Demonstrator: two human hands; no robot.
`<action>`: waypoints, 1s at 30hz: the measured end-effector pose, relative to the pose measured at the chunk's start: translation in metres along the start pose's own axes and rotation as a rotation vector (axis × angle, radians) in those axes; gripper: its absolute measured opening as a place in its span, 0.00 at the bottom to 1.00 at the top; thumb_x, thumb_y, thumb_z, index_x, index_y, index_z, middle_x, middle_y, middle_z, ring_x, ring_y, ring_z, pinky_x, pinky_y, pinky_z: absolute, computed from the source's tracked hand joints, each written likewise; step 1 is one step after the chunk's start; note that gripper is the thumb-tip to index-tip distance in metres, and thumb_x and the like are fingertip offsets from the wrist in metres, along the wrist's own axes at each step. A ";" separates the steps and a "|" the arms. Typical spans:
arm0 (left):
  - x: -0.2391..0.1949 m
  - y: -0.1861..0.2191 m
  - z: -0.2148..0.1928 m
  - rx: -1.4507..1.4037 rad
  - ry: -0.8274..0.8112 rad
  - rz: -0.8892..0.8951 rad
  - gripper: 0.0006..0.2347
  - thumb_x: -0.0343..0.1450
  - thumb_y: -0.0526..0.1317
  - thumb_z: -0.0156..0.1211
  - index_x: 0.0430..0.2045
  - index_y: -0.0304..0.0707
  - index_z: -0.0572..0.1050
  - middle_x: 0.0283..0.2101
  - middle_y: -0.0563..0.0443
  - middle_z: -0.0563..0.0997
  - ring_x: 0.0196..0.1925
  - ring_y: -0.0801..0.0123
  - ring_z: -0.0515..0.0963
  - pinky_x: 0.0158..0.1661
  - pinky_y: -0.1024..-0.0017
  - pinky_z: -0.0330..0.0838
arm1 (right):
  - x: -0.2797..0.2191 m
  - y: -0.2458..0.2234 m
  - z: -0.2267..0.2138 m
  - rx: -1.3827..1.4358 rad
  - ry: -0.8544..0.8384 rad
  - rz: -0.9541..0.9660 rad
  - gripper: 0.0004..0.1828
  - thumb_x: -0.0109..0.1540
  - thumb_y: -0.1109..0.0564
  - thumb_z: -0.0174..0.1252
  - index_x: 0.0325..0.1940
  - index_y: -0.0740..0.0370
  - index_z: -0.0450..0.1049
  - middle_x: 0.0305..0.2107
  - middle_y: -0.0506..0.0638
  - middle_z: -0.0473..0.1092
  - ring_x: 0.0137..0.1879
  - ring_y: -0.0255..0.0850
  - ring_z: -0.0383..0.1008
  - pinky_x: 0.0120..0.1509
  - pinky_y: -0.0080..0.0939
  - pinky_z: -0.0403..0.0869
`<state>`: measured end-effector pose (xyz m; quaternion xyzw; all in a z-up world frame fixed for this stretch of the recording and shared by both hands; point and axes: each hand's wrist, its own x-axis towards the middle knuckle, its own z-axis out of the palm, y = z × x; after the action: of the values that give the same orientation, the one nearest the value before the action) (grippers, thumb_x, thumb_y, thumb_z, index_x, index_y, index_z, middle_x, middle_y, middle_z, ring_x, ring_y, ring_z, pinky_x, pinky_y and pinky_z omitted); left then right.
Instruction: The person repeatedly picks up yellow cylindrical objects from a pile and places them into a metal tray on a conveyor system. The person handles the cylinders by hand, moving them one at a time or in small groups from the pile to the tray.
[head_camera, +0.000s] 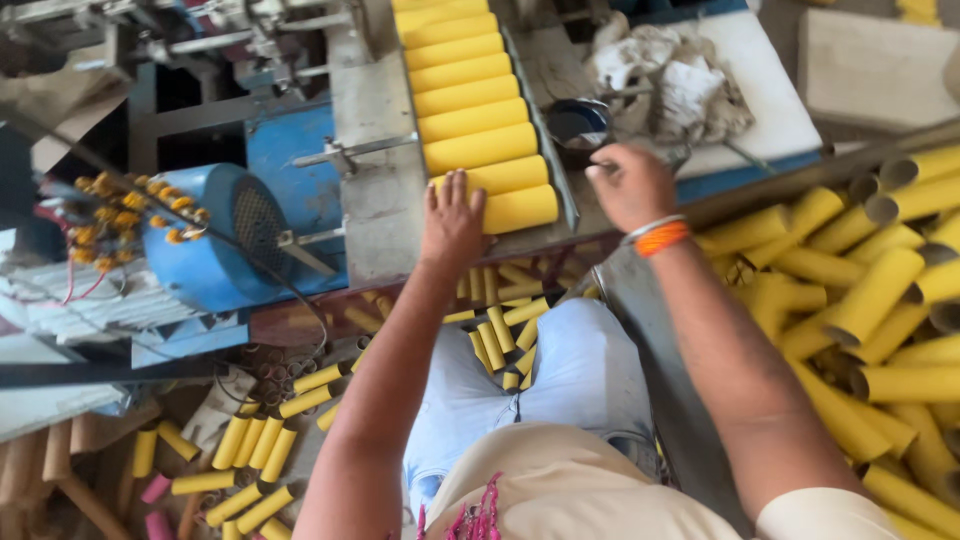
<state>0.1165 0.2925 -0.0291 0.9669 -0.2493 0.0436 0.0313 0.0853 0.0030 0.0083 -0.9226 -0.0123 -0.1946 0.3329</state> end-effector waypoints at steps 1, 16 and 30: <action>0.001 0.000 -0.001 0.012 -0.008 0.002 0.37 0.60 0.56 0.74 0.61 0.39 0.65 0.72 0.30 0.57 0.75 0.42 0.54 0.70 0.43 0.46 | -0.007 0.018 -0.020 0.045 0.024 0.022 0.10 0.62 0.57 0.68 0.46 0.60 0.80 0.36 0.52 0.77 0.35 0.40 0.77 0.42 0.41 0.75; 0.012 0.214 -0.039 -0.661 0.066 0.624 0.24 0.66 0.49 0.70 0.54 0.39 0.73 0.59 0.38 0.75 0.58 0.45 0.75 0.57 0.53 0.70 | -0.203 0.228 -0.130 -0.364 -0.038 0.593 0.31 0.57 0.51 0.71 0.62 0.61 0.74 0.56 0.66 0.72 0.58 0.59 0.74 0.65 0.53 0.71; 0.038 0.272 -0.013 -0.469 -0.171 0.690 0.15 0.67 0.52 0.61 0.33 0.39 0.78 0.31 0.43 0.81 0.35 0.49 0.82 0.38 0.55 0.75 | -0.120 0.310 -0.084 -0.252 0.141 0.364 0.58 0.55 0.54 0.74 0.81 0.63 0.46 0.69 0.71 0.55 0.71 0.66 0.61 0.72 0.55 0.66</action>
<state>0.0170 0.0377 -0.0019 0.7938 -0.5630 -0.0867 0.2133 -0.0081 -0.2774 -0.1655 -0.9279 0.2020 -0.1953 0.2448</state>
